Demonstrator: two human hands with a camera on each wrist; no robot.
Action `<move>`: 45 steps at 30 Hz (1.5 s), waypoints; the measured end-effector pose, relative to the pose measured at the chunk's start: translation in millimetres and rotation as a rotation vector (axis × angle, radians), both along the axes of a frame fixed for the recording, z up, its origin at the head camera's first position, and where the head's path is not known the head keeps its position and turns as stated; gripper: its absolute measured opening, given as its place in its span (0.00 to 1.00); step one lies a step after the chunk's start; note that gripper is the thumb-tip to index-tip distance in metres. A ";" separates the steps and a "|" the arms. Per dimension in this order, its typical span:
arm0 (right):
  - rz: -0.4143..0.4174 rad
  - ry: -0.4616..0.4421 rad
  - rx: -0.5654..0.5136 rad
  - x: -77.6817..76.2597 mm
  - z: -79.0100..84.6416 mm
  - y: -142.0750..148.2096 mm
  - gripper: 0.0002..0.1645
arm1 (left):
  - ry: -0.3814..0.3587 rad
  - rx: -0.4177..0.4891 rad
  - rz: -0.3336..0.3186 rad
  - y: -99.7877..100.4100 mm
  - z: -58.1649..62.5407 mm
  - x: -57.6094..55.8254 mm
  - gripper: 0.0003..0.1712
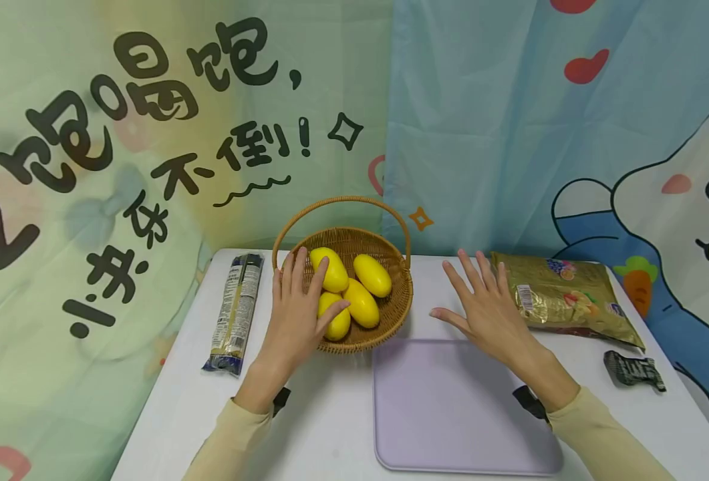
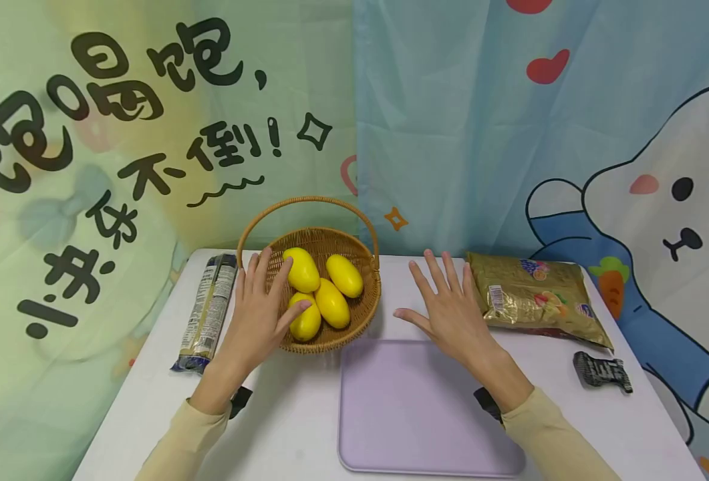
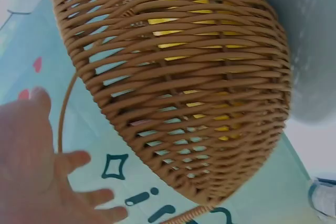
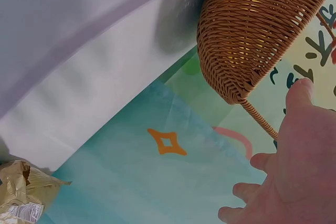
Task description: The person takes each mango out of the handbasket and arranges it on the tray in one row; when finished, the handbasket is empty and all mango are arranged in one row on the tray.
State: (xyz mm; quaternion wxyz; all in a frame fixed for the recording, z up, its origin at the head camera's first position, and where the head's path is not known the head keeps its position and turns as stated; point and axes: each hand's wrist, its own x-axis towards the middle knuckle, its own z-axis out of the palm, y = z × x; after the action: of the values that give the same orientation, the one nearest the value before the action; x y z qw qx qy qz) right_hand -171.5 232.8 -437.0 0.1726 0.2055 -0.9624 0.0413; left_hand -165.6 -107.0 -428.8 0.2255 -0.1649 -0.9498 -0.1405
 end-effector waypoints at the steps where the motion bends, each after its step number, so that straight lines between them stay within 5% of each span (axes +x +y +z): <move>1: 0.002 0.000 0.000 -0.2 0.1 -0.4 0.52 | 0.016 0.019 0.006 -2.0 -0.1 0.2 0.44; 7: 0.002 -0.007 0.000 -1.9 0.5 -2.4 0.52 | 0.082 0.152 0.066 -12.4 -4.5 0.2 0.42; 10: 0.001 -0.006 -0.002 -2.7 1.0 -3.5 0.52 | 0.050 0.227 0.107 -16.4 -9.3 1.0 0.43; 13: 0.005 -0.007 -0.003 -3.3 1.8 -4.4 0.52 | -0.100 0.337 0.137 -19.3 -14.7 3.3 0.44; 18: 0.010 -0.014 -0.006 -3.0 2.4 -5.4 0.52 | -0.458 0.508 0.142 -24.0 -24.0 3.7 0.46; 22: 0.017 -0.018 -0.010 -2.2 3.9 -7.0 0.52 | -0.601 0.549 0.115 -27.9 -30.4 -1.1 0.50; 30: 0.042 -0.030 -0.033 -2.7 7.5 -11.4 0.52 | -0.664 0.542 0.116 -32.1 -33.8 -7.1 0.59; 45: 0.201 -0.047 -0.075 -1.5 31.8 -41.4 0.52 | -0.629 0.550 0.116 -24.2 -33.1 -2.1 0.64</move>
State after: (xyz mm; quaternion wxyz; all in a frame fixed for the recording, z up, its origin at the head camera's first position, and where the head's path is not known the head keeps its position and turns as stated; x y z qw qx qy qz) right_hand -173.0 191.4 -405.2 0.1523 0.2933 -0.9386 0.0991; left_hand -167.7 -131.2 -461.9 -0.0322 0.0062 -0.9072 -0.4193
